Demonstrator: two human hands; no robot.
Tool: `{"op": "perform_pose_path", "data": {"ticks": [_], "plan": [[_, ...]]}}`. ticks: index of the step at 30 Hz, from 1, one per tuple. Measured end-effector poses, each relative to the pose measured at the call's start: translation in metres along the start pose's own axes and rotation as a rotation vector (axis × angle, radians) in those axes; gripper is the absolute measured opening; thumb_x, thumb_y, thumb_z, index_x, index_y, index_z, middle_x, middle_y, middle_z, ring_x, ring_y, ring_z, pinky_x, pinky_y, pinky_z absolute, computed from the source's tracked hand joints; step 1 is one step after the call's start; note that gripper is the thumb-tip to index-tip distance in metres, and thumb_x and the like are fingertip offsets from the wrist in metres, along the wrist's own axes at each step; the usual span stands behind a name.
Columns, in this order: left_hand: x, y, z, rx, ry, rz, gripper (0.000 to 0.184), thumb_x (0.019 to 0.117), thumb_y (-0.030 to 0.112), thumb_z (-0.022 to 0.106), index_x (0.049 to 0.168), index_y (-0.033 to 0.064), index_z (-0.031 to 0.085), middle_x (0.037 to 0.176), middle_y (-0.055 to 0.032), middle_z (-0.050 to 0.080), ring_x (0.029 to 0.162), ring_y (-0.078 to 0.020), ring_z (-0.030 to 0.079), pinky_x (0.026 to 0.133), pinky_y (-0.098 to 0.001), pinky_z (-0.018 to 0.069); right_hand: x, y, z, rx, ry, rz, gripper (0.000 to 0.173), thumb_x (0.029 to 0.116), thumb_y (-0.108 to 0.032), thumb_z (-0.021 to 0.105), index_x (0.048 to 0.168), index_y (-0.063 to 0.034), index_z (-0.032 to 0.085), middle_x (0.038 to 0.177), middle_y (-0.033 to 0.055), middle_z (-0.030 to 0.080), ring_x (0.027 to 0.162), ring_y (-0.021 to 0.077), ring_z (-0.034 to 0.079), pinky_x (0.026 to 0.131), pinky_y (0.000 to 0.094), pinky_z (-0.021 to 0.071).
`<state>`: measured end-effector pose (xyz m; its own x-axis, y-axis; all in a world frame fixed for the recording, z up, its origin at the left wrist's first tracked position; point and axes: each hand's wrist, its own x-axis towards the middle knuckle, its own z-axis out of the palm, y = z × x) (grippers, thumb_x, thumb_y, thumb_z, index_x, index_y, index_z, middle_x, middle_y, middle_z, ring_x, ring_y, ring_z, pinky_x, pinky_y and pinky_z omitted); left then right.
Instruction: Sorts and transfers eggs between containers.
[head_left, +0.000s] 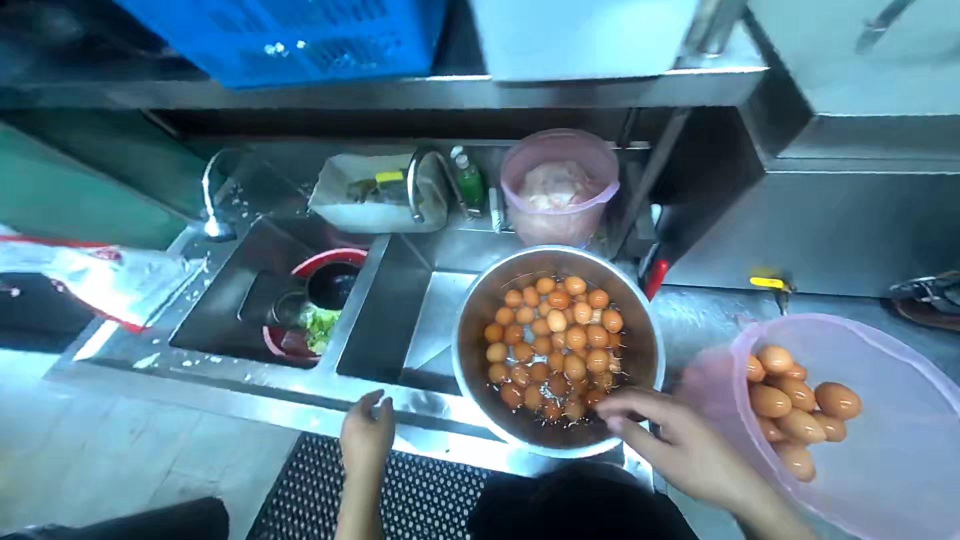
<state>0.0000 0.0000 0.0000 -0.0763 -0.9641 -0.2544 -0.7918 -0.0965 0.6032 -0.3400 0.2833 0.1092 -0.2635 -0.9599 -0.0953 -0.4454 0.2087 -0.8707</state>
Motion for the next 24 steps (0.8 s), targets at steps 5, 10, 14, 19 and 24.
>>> {"op": "perform_pose_path", "data": {"ticks": [5, 10, 14, 19, 24], "plan": [[-0.01, -0.043, 0.012, -0.134, -0.145, -0.076, 0.027, 0.1041, 0.021, 0.058, 0.12, 0.0023, 0.07, 0.114, -0.0159, 0.072, 0.102, -0.0278, 0.071, 0.095, -0.0525, 0.0552, 0.12, 0.005, 0.088, -0.181, -0.355, 0.306, 0.033, 0.1054, -0.028, 0.05, 0.128, -0.0099, 0.067, 0.124, 0.0098, 0.069, 0.113, 0.0197, 0.066, 0.103, 0.042, 0.052], [0.017, -0.046, -0.001, -0.115, -0.225, 0.001, 0.031, 0.1043, 0.024, 0.058, 0.127, 0.0062, 0.068, 0.116, -0.0121, 0.072, 0.102, -0.0235, 0.071, 0.094, -0.0488, 0.0568, 0.202, 0.003, 0.15, -0.571, -0.253, 0.35, 0.045, 0.0972, -0.026, 0.065, 0.141, -0.0172, 0.059, 0.144, 0.015, 0.055, 0.135, 0.0383, 0.05, 0.107, 0.0583, 0.0472], [0.044, -0.045, -0.016, -0.113, -0.265, 0.054, 0.032, 0.1041, 0.026, 0.06, 0.13, 0.0075, 0.066, 0.12, -0.0112, 0.07, 0.103, -0.0233, 0.071, 0.093, -0.0476, 0.0582, 0.231, 0.014, 0.171, -0.754, -0.303, 0.422, 0.064, 0.0897, -0.027, 0.074, 0.149, -0.0271, 0.05, 0.155, 0.0156, 0.042, 0.139, 0.0469, 0.042, 0.096, 0.069, 0.0481], [0.065, -0.057, -0.025, -0.042, -0.319, 0.064, 0.035, 0.1037, 0.026, 0.061, 0.134, 0.0087, 0.064, 0.126, -0.0132, 0.067, 0.107, -0.0255, 0.07, 0.095, -0.0488, 0.0572, 0.246, 0.034, 0.173, -0.838, -0.424, 0.324, 0.056, 0.0895, -0.025, 0.076, 0.142, -0.0305, 0.058, 0.164, 0.016, 0.029, 0.138, 0.0492, 0.043, 0.095, 0.0665, 0.0515], [0.076, -0.061, -0.016, 0.058, -0.447, 0.068, 0.038, 0.1033, 0.028, 0.06, 0.136, 0.0086, 0.063, 0.127, -0.0138, 0.067, 0.108, -0.0265, 0.069, 0.099, -0.0488, 0.0555, 0.248, 0.052, 0.165, -0.883, -0.632, 0.191, 0.042, 0.0922, -0.018, 0.071, 0.133, -0.0227, 0.066, 0.168, 0.0163, 0.022, 0.146, 0.0486, 0.034, 0.102, 0.066, 0.0483]]}}
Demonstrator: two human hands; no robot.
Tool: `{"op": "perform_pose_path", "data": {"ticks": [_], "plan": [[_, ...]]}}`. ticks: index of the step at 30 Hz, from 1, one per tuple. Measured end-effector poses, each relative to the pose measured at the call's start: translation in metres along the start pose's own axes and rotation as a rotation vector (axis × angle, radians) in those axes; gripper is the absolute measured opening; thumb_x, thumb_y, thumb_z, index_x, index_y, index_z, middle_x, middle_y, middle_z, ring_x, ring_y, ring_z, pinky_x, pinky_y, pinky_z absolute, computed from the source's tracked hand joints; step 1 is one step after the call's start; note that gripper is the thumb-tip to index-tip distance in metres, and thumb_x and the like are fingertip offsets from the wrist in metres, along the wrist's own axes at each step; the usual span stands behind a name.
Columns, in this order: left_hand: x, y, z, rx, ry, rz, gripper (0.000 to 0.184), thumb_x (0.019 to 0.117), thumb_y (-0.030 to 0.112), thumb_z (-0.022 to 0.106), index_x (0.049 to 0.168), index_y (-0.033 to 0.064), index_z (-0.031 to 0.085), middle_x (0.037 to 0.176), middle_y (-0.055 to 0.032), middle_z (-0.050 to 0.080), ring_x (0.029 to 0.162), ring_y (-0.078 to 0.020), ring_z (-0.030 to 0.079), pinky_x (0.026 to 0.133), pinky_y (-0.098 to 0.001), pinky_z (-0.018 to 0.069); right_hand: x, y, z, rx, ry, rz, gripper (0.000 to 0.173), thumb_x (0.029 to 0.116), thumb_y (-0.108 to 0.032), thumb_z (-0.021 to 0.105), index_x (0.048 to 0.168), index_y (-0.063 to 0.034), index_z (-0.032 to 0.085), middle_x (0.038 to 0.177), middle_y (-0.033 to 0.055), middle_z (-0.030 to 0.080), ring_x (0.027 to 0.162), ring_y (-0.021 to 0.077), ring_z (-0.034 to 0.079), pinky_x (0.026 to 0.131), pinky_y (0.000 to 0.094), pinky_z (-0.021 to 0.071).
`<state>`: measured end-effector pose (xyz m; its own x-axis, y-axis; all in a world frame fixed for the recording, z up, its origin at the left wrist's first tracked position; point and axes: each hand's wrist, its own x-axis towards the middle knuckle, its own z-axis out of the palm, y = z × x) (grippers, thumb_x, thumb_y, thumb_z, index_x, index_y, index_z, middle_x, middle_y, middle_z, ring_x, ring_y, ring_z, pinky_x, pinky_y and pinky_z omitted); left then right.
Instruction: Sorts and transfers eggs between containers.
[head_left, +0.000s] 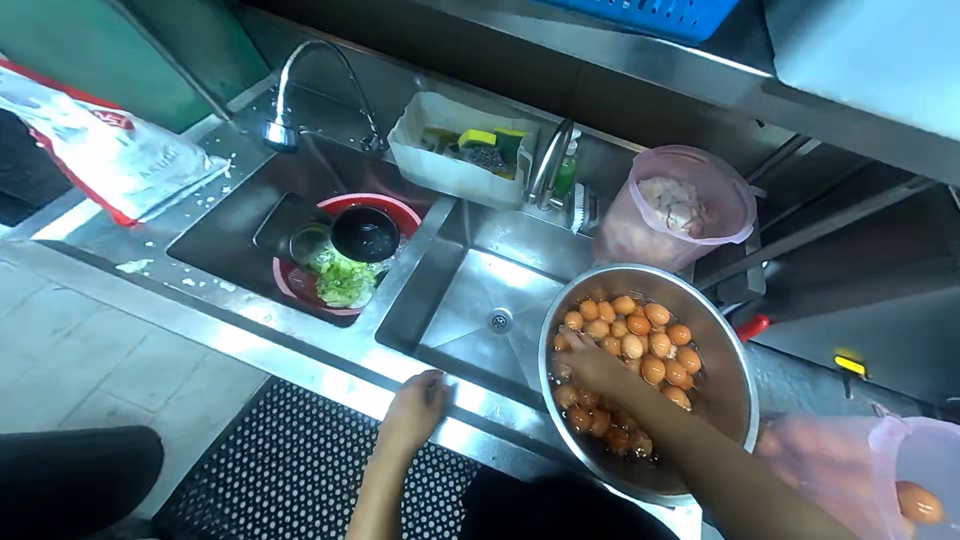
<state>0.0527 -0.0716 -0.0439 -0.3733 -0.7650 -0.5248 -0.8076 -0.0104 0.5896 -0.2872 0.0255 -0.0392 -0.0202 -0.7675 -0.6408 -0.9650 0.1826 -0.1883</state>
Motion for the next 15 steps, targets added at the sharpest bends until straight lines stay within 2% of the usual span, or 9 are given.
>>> {"op": "perform_pose_path", "data": {"ticks": [2, 4, 6, 8, 12, 15], "plan": [[0.004, 0.004, 0.003, 0.039, -0.065, -0.001, 0.039, 0.1038, 0.03, 0.059, 0.137, 0.0098, 0.062, 0.128, -0.013, 0.067, 0.11, -0.0258, 0.069, 0.1, -0.0484, 0.0545, 0.003, 0.007, 0.007, -0.016, 0.004, -0.025, 0.039, 0.0927, -0.021, 0.072, 0.131, -0.022, 0.068, 0.167, 0.0146, 0.026, 0.145, 0.0465, 0.036, 0.102, 0.0647, 0.0493], [0.008, 0.009, 0.007, 0.072, -0.109, 0.004, 0.04, 0.1037, 0.032, 0.059, 0.138, 0.011, 0.062, 0.13, -0.0131, 0.066, 0.113, -0.0261, 0.067, 0.102, -0.0488, 0.0531, 0.004, 0.012, 0.008, -0.045, 0.019, -0.041, 0.038, 0.0921, -0.022, 0.073, 0.13, -0.0243, 0.069, 0.167, 0.0114, 0.025, 0.142, 0.0447, 0.04, 0.098, 0.0619, 0.0528], [0.012, 0.013, 0.01, 0.096, -0.137, 0.02, 0.041, 0.1033, 0.032, 0.059, 0.138, 0.0115, 0.062, 0.131, -0.0128, 0.066, 0.116, -0.026, 0.066, 0.104, -0.0484, 0.0522, 0.003, 0.015, 0.007, -0.065, 0.016, -0.052, 0.035, 0.0904, -0.018, 0.074, 0.125, -0.0214, 0.071, 0.168, 0.0105, 0.024, 0.138, 0.0448, 0.044, 0.095, 0.0607, 0.0541], [0.015, 0.018, 0.012, 0.12, -0.157, 0.036, 0.042, 0.1033, 0.033, 0.059, 0.139, 0.0114, 0.062, 0.132, -0.0123, 0.065, 0.118, -0.0255, 0.065, 0.106, -0.0475, 0.051, 0.003, 0.018, 0.007, -0.078, 0.023, -0.066, 0.034, 0.0904, -0.02, 0.074, 0.124, -0.0229, 0.072, 0.168, 0.0085, 0.024, 0.136, 0.0436, 0.046, 0.093, 0.0603, 0.0552], [0.02, 0.025, 0.013, 0.149, -0.172, 0.05, 0.044, 0.1034, 0.035, 0.059, 0.141, 0.0126, 0.06, 0.134, -0.0116, 0.064, 0.122, -0.0256, 0.063, 0.108, -0.0479, 0.0489, -0.001, 0.023, 0.004, -0.037, 0.045, -0.087, 0.04, 0.0879, -0.023, 0.077, 0.127, -0.0279, 0.07, 0.168, 0.0061, 0.027, 0.138, 0.0409, 0.046, 0.095, 0.0596, 0.0538], [0.021, 0.028, 0.014, 0.157, -0.171, 0.048, 0.044, 0.1032, 0.035, 0.059, 0.141, 0.0134, 0.06, 0.134, -0.0114, 0.065, 0.121, -0.0257, 0.063, 0.108, -0.0488, 0.0489, -0.008, 0.028, 0.0, 0.089, 0.151, -0.121, 0.04, 0.087, -0.033, 0.078, 0.127, -0.0327, 0.071, 0.166, 0.0048, 0.032, 0.14, 0.0339, 0.046, 0.103, 0.0564, 0.0505]]}}
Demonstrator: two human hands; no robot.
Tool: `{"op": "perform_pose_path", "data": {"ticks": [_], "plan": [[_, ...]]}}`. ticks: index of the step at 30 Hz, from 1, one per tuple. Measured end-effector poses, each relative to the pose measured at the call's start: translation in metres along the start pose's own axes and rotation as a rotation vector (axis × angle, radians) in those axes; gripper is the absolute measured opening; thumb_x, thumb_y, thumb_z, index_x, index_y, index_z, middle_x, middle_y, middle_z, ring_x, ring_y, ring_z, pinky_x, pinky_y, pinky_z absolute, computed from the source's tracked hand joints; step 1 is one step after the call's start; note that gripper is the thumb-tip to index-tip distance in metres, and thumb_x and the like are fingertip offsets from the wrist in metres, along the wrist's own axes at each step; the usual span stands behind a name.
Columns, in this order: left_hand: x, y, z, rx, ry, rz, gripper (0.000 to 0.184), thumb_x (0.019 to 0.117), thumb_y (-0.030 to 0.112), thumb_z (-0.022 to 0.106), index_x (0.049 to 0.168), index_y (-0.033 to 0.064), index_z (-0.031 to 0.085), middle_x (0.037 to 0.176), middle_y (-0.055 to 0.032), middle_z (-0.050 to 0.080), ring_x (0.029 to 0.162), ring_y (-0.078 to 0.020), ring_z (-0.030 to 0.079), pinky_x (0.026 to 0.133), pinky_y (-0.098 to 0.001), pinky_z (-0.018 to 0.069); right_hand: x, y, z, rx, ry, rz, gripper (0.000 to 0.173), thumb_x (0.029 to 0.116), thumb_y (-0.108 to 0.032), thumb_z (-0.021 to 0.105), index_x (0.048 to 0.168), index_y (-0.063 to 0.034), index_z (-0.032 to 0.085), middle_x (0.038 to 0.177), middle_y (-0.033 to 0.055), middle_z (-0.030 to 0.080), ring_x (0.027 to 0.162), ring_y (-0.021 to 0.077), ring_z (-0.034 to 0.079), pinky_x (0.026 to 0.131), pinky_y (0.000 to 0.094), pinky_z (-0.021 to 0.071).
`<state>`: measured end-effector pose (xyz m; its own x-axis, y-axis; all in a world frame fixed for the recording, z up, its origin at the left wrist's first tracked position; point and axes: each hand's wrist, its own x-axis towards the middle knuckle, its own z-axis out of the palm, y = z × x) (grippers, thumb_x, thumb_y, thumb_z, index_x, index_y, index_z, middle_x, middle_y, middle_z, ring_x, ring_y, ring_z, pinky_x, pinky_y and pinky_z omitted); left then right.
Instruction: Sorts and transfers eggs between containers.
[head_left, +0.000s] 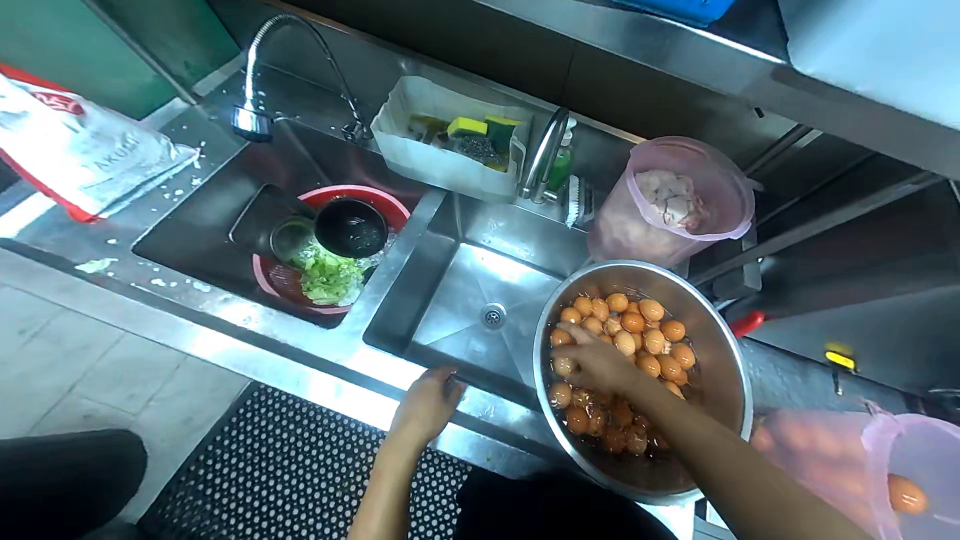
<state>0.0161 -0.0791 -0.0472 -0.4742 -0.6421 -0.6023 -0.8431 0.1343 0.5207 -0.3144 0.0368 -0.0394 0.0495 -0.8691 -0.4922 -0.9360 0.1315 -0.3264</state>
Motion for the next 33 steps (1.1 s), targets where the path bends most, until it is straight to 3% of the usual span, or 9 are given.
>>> {"op": "perform_pose_path", "data": {"ticks": [5, 6, 8, 9, 13, 21, 25, 28, 33], "plan": [[-0.002, -0.001, 0.003, -0.014, 0.009, 0.008, 0.044, 0.1032, 0.034, 0.06, 0.141, 0.0124, 0.06, 0.132, -0.0126, 0.065, 0.121, -0.0274, 0.064, 0.107, -0.0504, 0.0489, -0.022, 0.003, -0.017, 0.676, 0.171, 0.086, 0.05, 0.0799, -0.031, 0.088, 0.127, -0.0276, 0.073, 0.16, 0.0052, 0.041, 0.142, 0.0252, 0.045, 0.107, 0.0517, 0.0487], [-0.003, -0.002, 0.003, -0.016, 0.01, 0.008, 0.044, 0.1032, 0.034, 0.06, 0.141, 0.012, 0.06, 0.132, -0.013, 0.066, 0.121, -0.0277, 0.064, 0.108, -0.0508, 0.0486, -0.029, 0.002, -0.02, 0.904, 0.187, 0.133, 0.051, 0.0811, -0.026, 0.086, 0.129, -0.0242, 0.071, 0.155, 0.0031, 0.047, 0.136, 0.0215, 0.05, 0.103, 0.0482, 0.0514], [-0.004, -0.003, 0.005, -0.016, 0.004, 0.004, 0.044, 0.1034, 0.035, 0.059, 0.141, 0.0112, 0.06, 0.132, -0.0136, 0.065, 0.122, -0.0285, 0.063, 0.109, -0.0515, 0.0477, -0.046, -0.007, -0.024, 1.467, 0.253, 0.238, 0.047, 0.0881, -0.019, 0.075, 0.134, -0.0171, 0.064, 0.129, 0.0084, 0.065, 0.104, 0.0209, 0.066, 0.082, 0.0405, 0.0586], [-0.004, -0.003, 0.006, -0.016, -0.001, 0.004, 0.044, 0.1035, 0.035, 0.059, 0.141, 0.011, 0.06, 0.132, -0.0138, 0.065, 0.122, -0.0287, 0.063, 0.108, -0.0513, 0.0476, -0.054, -0.01, -0.024, 1.716, 0.286, 0.278, 0.046, 0.0913, -0.027, 0.073, 0.135, -0.0186, 0.061, 0.119, 0.012, 0.067, 0.093, 0.0227, 0.069, 0.071, 0.0376, 0.0604], [-0.004, -0.001, 0.011, 0.002, -0.011, 0.018, 0.045, 0.1037, 0.034, 0.059, 0.141, 0.0098, 0.059, 0.132, -0.0146, 0.065, 0.122, -0.0289, 0.063, 0.109, -0.0514, 0.0475, -0.076, -0.014, -0.015, 2.314, 0.395, 0.16, 0.058, 0.0811, -0.05, 0.082, 0.127, -0.0199, 0.064, 0.112, 0.0189, 0.07, 0.079, 0.0246, 0.072, 0.059, 0.0327, 0.0605], [0.001, 0.017, 0.013, 0.063, -0.051, 0.045, 0.046, 0.1036, 0.034, 0.058, 0.143, 0.01, 0.058, 0.135, -0.0145, 0.064, 0.125, -0.0291, 0.062, 0.11, -0.0524, 0.0467, -0.115, -0.018, -0.019, 2.393, 0.44, -0.094, 0.058, 0.0858, -0.061, 0.072, 0.128, -0.0215, 0.066, 0.117, 0.0198, 0.07, 0.075, 0.0208, 0.071, 0.053, 0.0261, 0.0563], [0.005, 0.024, 0.016, 0.098, -0.064, 0.068, 0.046, 0.1035, 0.036, 0.059, 0.142, 0.0103, 0.059, 0.135, -0.0156, 0.064, 0.126, -0.0305, 0.061, 0.11, -0.0528, 0.0461, -0.158, -0.017, -0.035, 2.374, 0.558, -0.167, 0.065, 0.0773, -0.063, 0.079, 0.125, -0.0199, 0.07, 0.116, 0.0161, 0.072, 0.094, 0.0256, 0.073, 0.076, 0.038, 0.0631], [0.01, 0.028, 0.024, 0.108, -0.073, 0.097, 0.046, 0.1031, 0.035, 0.06, 0.141, 0.0093, 0.059, 0.135, -0.0165, 0.064, 0.126, -0.0307, 0.061, 0.111, -0.0531, 0.0456, -0.2, -0.016, -0.051, 2.369, 0.605, -0.296, 0.058, 0.0799, -0.057, 0.079, 0.121, -0.0169, 0.072, 0.105, 0.014, 0.074, 0.068, 0.016, 0.07, 0.056, 0.0273, 0.0587], [0.017, 0.035, 0.044, 0.102, -0.067, 0.209, 0.045, 0.1017, 0.03, 0.064, 0.14, 0.0072, 0.061, 0.131, -0.021, 0.065, 0.121, -0.0359, 0.064, 0.107, -0.058, 0.0471, -0.279, 0.022, -0.064, 1.969, 0.742, -0.539, 0.063, 0.09, -0.058, 0.069, 0.143, -0.0262, 0.058, 0.14, 0.0143, 0.061, 0.076, 0.0189, 0.071, 0.052, 0.0261, 0.058]]}}
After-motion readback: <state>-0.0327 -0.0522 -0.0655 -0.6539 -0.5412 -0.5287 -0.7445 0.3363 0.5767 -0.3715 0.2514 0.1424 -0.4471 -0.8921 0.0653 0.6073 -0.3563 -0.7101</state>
